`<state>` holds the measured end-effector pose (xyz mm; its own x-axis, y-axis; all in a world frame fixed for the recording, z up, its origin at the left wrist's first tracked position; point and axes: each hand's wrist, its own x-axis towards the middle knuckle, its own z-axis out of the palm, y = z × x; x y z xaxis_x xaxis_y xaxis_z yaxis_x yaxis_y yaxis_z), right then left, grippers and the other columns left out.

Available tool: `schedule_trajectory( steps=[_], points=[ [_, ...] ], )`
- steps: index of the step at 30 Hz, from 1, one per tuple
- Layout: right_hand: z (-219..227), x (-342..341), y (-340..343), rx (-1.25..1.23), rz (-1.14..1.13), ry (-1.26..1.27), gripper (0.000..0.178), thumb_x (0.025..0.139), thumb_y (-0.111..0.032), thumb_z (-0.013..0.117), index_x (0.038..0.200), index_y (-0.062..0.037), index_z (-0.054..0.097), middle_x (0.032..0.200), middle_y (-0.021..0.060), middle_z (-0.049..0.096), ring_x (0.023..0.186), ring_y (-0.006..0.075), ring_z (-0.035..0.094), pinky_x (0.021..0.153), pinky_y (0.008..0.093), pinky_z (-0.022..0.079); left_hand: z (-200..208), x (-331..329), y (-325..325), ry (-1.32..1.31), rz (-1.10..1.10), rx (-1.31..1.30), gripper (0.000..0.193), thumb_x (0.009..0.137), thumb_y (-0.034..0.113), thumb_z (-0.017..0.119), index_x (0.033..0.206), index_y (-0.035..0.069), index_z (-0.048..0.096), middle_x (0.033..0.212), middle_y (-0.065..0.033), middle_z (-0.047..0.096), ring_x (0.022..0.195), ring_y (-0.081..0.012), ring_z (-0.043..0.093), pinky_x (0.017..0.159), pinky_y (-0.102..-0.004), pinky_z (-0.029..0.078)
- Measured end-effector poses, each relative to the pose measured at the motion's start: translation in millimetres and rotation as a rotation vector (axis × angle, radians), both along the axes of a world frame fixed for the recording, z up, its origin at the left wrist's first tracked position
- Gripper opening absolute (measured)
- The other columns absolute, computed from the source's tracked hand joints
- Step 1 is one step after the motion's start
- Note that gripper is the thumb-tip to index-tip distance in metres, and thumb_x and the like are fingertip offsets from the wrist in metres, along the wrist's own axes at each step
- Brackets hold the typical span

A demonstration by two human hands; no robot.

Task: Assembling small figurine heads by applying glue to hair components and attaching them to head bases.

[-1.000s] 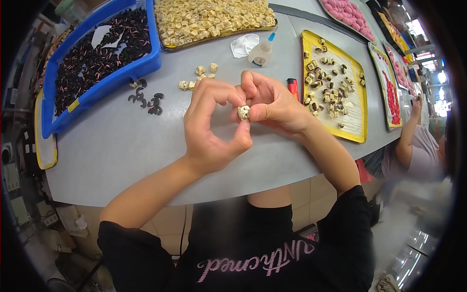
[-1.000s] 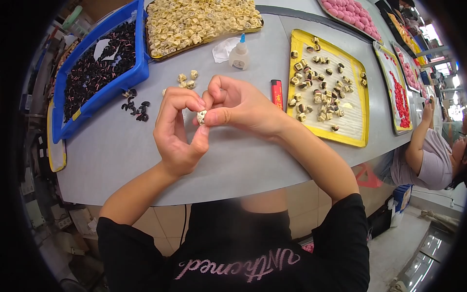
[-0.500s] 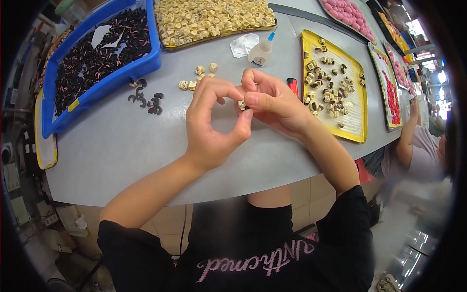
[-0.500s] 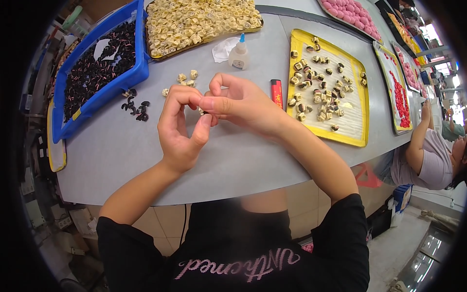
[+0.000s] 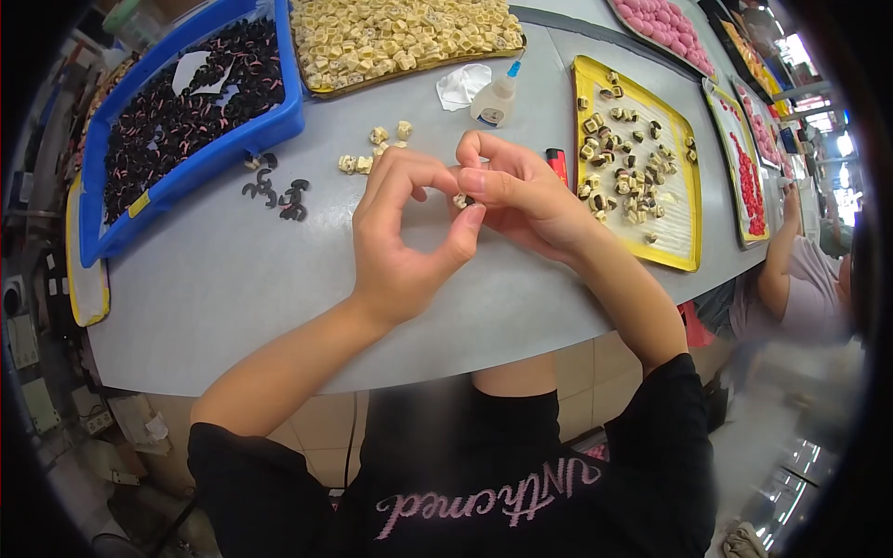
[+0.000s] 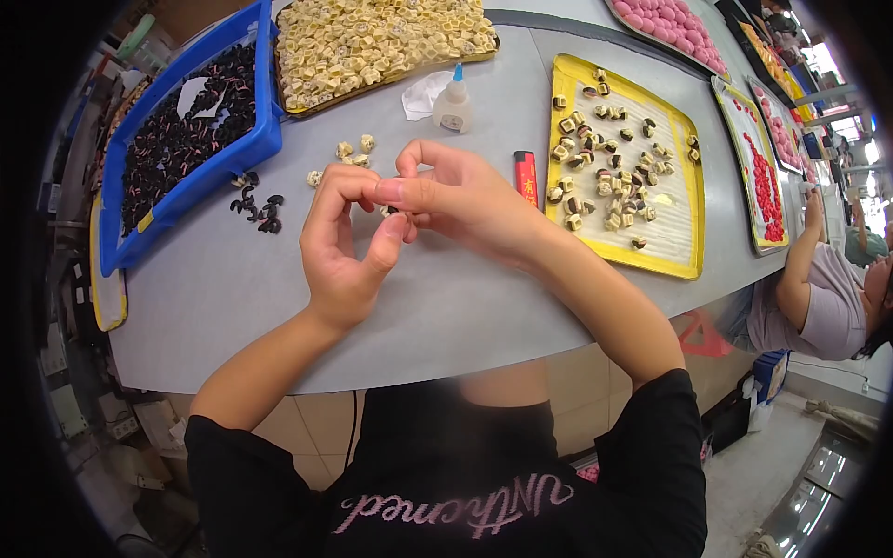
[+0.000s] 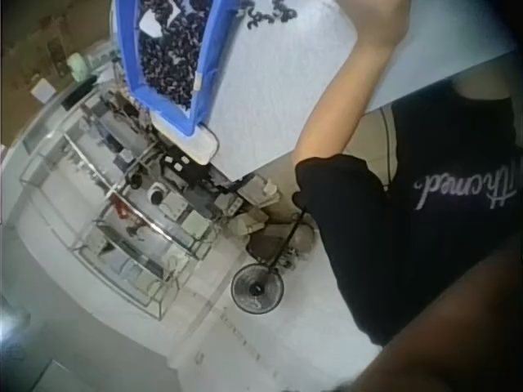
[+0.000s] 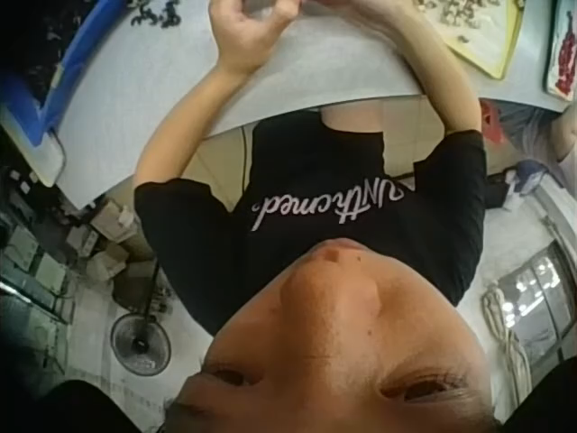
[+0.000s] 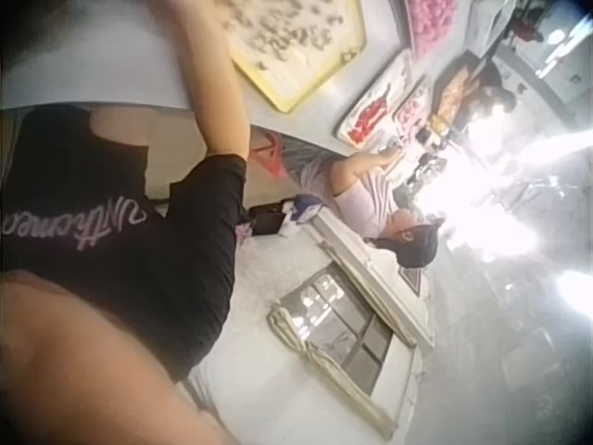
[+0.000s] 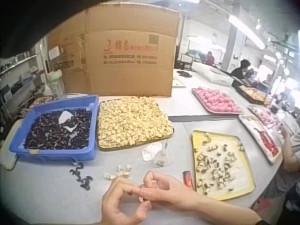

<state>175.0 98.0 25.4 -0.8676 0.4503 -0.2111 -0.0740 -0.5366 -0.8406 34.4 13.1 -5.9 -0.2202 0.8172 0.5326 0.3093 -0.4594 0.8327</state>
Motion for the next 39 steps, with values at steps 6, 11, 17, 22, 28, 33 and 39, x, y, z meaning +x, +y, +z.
schedule_trajectory(
  steps=[6, 11, 17, 22, 28, 33, 39],
  points=[
    [-2.3, 1.5, 1.0, -0.002, -0.014, 0.035, 0.026, 0.082, -0.021, 0.065, 0.091, -0.0122, 0.042, 0.085, -0.0016, 0.05, 0.08, 0.0086, 0.052, 0.073, 0.0245, 0.042, 3.5, 2.7, 1.4, -0.022, 0.042, 0.025, 0.025, 0.066, 0.003, 0.069, 0.087, 0.006, 0.056, 0.085, -0.0045, 0.056, 0.077, -0.0167, 0.052, 0.067, -0.0271, 0.042],
    [-4.2, 1.1, -1.5, -0.008, -0.011, 0.07, 0.025, 0.081, -0.013, 0.065, 0.093, -0.0107, 0.042, 0.086, 0.0008, 0.051, 0.08, 0.0099, 0.053, 0.072, 0.0245, 0.041, 1.3, 2.0, 0.0, 0.024, 0.074, 0.051, 0.028, 0.063, 0.002, 0.069, 0.088, 0.007, 0.056, 0.086, -0.0042, 0.056, 0.077, -0.0164, 0.051, 0.065, -0.0271, 0.041],
    [-1.3, 6.3, -1.3, 1.017, -0.355, 0.177, 0.027, 0.079, 0.004, 0.062, 0.094, -0.0051, 0.041, 0.083, 0.0041, 0.052, 0.079, 0.0109, 0.052, 0.07, 0.0233, 0.042, 5.0, 5.5, -0.3, -0.065, 0.04, 0.086, 0.037, 0.063, 0.001, 0.068, 0.096, 0.006, 0.051, 0.092, -0.0067, 0.053, 0.08, -0.0166, 0.048, 0.066, -0.0269, 0.039],
    [14.1, 22.5, 42.4, 1.355, -1.275, -0.136, 0.025, 0.078, -0.009, 0.069, 0.087, -0.002, 0.046, 0.07, 0.0054, 0.054, 0.061, 0.0123, 0.051, 0.057, 0.0243, 0.043, 3.2, 2.9, -1.1, -0.067, -0.009, 0.09, 0.036, 0.066, 0.001, 0.064, 0.098, 0.005, 0.048, 0.093, -0.0077, 0.052, 0.081, -0.0166, 0.047, 0.068, -0.0274, 0.039],
    [4.5, 59.4, 81.9, 1.284, -0.899, -1.176, 0.029, 0.079, -0.022, 0.068, 0.09, 0.0007, 0.054, 0.089, 0.0114, 0.063, 0.075, 0.0187, 0.061, 0.069, 0.0293, 0.048, 0.5, 3.6, 0.5, -0.016, 0.001, 0.066, 0.027, 0.07, 0.001, 0.06, 0.095, 0.005, 0.05, 0.092, -0.0076, 0.052, 0.081, -0.0168, 0.047, 0.068, -0.0278, 0.038],
    [11.2, 49.9, 75.6, 1.454, -1.15, -0.712, 0.029, 0.081, -0.02, 0.066, 0.096, 0.0006, 0.053, 0.093, 0.0137, 0.064, 0.086, 0.0205, 0.06, 0.074, 0.0336, 0.048, -3.8, 1.7, -1.9, -0.02, 0.071, 0.088, 0.026, 0.071, -0.001, 0.062, 0.093, 0.005, 0.05, 0.09, -0.0082, 0.052, 0.079, -0.017, 0.047, 0.067, -0.0276, 0.039],
    [42.3, 36.1, 23.7, 0.088, -0.114, 0.529, 0.06, 0.084, -0.002, 0.042, 0.138, 0.0007, 0.018, 0.137, 0.0372, 0.021, 0.07, 0.0227, 0.065, 0.058, 0.0273, 0.05, 3.4, 3.5, -4.7, 0.021, 0.267, 0.365, 0.041, 0.067, -0.001, 0.072, 0.098, 0.005, 0.045, 0.094, -0.0106, 0.052, 0.085, -0.0206, 0.049, 0.074, -0.03, 0.042]
  ],
)
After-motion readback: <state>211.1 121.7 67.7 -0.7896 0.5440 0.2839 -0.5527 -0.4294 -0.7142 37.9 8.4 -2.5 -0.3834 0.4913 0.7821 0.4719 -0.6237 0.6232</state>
